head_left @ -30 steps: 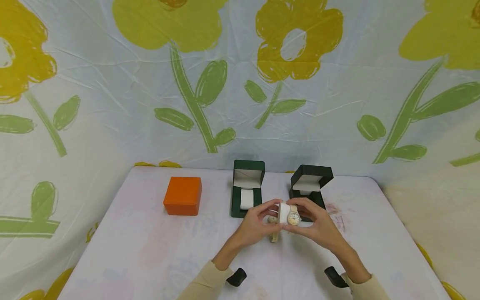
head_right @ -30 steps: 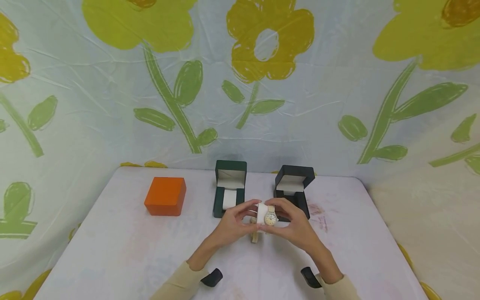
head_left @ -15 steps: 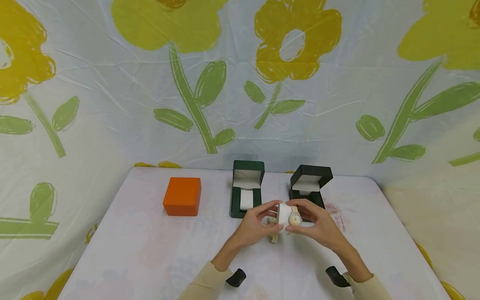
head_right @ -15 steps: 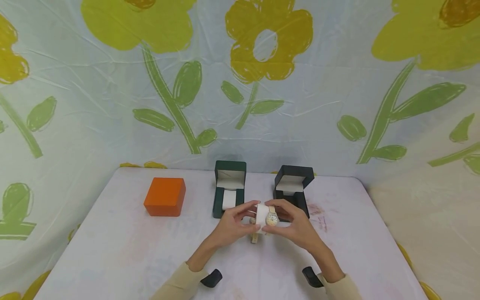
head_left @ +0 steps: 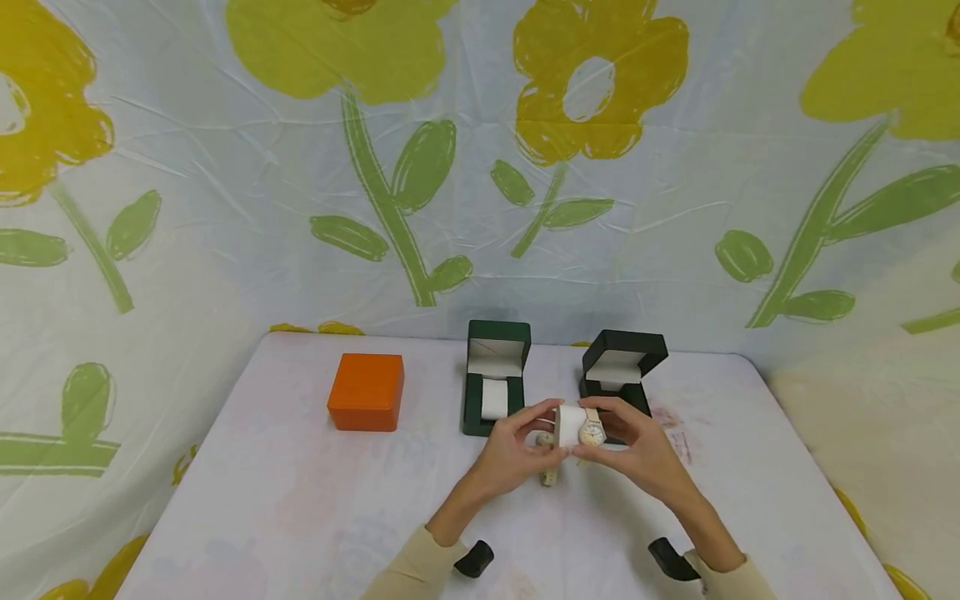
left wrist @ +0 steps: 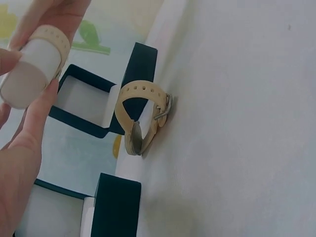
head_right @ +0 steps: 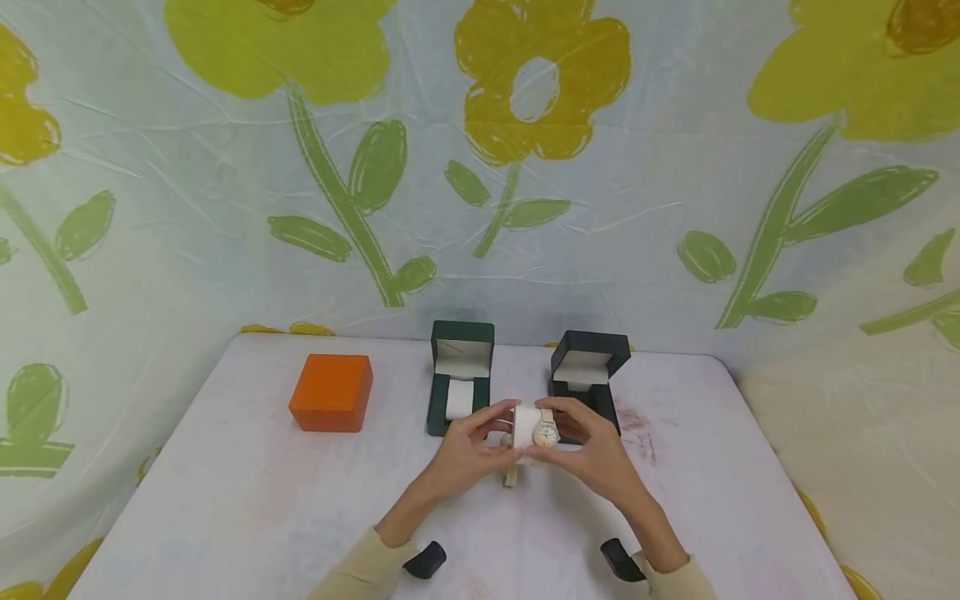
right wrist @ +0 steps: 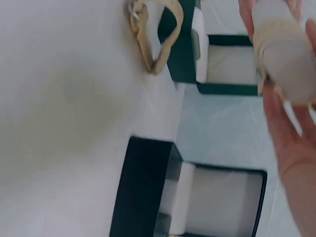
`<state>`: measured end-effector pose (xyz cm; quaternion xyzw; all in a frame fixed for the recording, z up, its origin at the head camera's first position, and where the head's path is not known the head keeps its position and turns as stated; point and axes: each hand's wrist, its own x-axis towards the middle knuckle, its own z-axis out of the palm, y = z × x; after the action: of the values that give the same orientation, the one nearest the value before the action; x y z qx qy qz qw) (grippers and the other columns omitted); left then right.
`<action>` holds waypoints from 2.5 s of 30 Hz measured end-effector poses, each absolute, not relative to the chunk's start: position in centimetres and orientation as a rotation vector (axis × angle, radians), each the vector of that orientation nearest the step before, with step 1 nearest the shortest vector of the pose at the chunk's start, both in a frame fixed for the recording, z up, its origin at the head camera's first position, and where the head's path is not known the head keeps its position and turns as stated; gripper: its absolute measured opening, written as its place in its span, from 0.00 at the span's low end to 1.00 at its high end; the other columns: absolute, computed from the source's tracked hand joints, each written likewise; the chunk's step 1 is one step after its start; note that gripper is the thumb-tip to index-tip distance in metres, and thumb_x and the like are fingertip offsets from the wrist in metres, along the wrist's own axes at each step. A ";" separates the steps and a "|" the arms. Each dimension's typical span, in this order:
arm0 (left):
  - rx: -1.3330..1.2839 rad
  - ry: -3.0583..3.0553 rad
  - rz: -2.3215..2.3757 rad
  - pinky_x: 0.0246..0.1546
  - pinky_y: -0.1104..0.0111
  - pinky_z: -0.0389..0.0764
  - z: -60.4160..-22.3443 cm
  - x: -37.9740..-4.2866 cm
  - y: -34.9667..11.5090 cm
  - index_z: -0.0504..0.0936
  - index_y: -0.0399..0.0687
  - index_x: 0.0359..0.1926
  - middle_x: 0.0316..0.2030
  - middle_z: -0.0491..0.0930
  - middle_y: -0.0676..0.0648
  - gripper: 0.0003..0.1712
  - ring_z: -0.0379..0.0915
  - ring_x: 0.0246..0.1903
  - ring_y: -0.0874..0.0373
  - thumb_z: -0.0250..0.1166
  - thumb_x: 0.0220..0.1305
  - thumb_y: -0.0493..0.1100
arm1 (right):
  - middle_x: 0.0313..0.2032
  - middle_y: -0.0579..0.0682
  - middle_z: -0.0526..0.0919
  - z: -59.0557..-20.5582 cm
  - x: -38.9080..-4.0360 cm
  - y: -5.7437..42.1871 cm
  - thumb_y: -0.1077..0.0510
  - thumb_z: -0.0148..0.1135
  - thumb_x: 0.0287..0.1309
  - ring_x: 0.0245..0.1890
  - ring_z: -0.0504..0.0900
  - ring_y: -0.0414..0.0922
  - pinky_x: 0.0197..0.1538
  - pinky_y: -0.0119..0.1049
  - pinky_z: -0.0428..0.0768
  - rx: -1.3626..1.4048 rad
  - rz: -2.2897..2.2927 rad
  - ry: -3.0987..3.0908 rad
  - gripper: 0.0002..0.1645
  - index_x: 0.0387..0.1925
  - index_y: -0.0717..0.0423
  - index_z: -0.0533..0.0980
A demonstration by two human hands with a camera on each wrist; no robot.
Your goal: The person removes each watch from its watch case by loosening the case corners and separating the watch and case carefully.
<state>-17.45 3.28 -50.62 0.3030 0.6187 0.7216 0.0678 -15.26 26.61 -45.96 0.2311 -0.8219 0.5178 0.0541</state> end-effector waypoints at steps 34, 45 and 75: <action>0.774 1.878 2.342 0.52 0.59 0.84 -50.2 -17.5 3.2 0.71 0.41 0.72 0.59 0.75 0.35 0.36 0.77 0.56 0.42 0.70 0.64 0.29 | 0.40 0.56 0.87 -46.3 -14.6 27.3 0.71 0.74 0.55 0.37 0.87 0.37 0.40 0.28 0.85 0.428 1.532 -2.387 0.16 0.47 0.63 0.84; 0.756 1.834 2.318 0.52 0.63 0.83 -50.2 -17.4 3.0 0.71 0.45 0.72 0.60 0.75 0.38 0.36 0.77 0.55 0.51 0.69 0.64 0.29 | 0.40 0.51 0.82 -46.8 -14.6 29.8 0.69 0.71 0.60 0.38 0.84 0.36 0.42 0.26 0.84 0.493 1.456 -2.531 0.12 0.45 0.64 0.82; 0.758 1.832 2.275 0.52 0.64 0.83 -50.7 -17.9 2.3 0.67 0.35 0.73 0.59 0.74 0.34 0.38 0.74 0.56 0.39 0.69 0.64 0.29 | 0.38 0.44 0.84 -49.7 -14.6 38.4 0.63 0.69 0.65 0.36 0.83 0.33 0.38 0.26 0.82 0.266 1.369 -2.771 0.21 0.54 0.74 0.78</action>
<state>-17.88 2.35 -50.74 0.2507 0.6061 0.7523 0.0620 -14.62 38.37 -49.71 0.0857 -0.8931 0.4412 0.0197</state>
